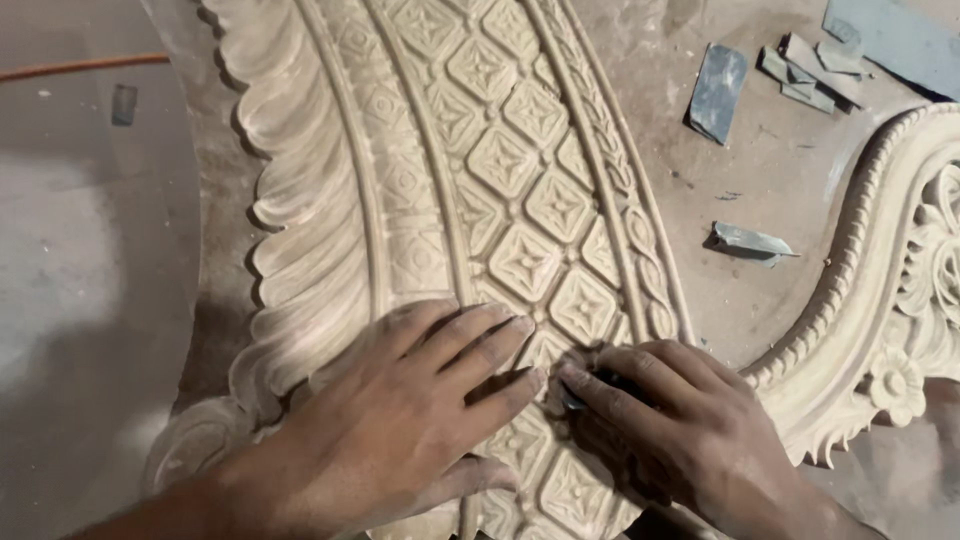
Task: The person uses a small handheld tool to carve and refine a decorative pattern on a large ornamental panel. They repeatedly scrape and smooth the raised diamond and scroll motifs, moving along the panel's length while holding the piece steady with the other hand.
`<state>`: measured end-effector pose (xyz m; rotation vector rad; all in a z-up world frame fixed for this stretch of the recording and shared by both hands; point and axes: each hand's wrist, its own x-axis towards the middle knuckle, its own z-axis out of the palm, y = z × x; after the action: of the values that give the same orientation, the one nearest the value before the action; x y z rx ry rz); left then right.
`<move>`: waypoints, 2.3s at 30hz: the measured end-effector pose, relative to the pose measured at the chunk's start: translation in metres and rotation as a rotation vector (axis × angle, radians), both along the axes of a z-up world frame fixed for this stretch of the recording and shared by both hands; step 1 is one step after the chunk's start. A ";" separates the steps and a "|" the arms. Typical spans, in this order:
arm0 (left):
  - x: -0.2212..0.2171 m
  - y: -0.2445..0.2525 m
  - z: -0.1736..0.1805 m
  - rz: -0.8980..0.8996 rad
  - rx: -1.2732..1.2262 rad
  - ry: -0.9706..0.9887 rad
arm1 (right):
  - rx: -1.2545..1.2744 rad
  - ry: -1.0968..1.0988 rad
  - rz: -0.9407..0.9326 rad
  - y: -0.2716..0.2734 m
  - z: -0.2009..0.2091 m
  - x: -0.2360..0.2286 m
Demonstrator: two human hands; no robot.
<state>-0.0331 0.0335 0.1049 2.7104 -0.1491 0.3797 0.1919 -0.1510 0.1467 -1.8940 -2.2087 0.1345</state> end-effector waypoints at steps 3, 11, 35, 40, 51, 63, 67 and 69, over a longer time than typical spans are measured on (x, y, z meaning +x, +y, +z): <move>0.000 0.000 -0.006 -0.001 -0.026 -0.001 | 0.094 -0.208 0.042 -0.003 -0.012 -0.006; 0.001 0.001 -0.014 0.009 -0.015 -0.035 | -0.057 -0.238 0.107 -0.008 -0.009 -0.017; 0.005 -0.001 -0.024 -0.029 -0.053 0.030 | -0.021 -0.021 -0.120 -0.010 -0.024 -0.006; 0.003 0.001 -0.026 -0.041 -0.077 -0.014 | -0.086 -0.136 -0.058 -0.003 -0.011 -0.010; 0.003 -0.001 -0.029 0.007 -0.100 -0.101 | -0.133 -0.130 0.056 -0.001 -0.008 -0.005; 0.002 -0.001 -0.015 0.099 -0.055 -0.067 | -0.020 -0.097 -0.032 -0.010 -0.025 -0.024; 0.002 -0.002 -0.012 0.089 -0.049 -0.038 | -0.038 -0.150 0.066 0.001 -0.021 -0.020; 0.000 -0.004 -0.012 0.100 -0.046 -0.036 | 0.051 -0.140 0.092 0.003 -0.018 -0.025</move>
<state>-0.0328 0.0292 0.0926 2.6735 -0.0148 0.4559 0.1670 -0.1477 0.1284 -1.8272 -2.3669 -0.0402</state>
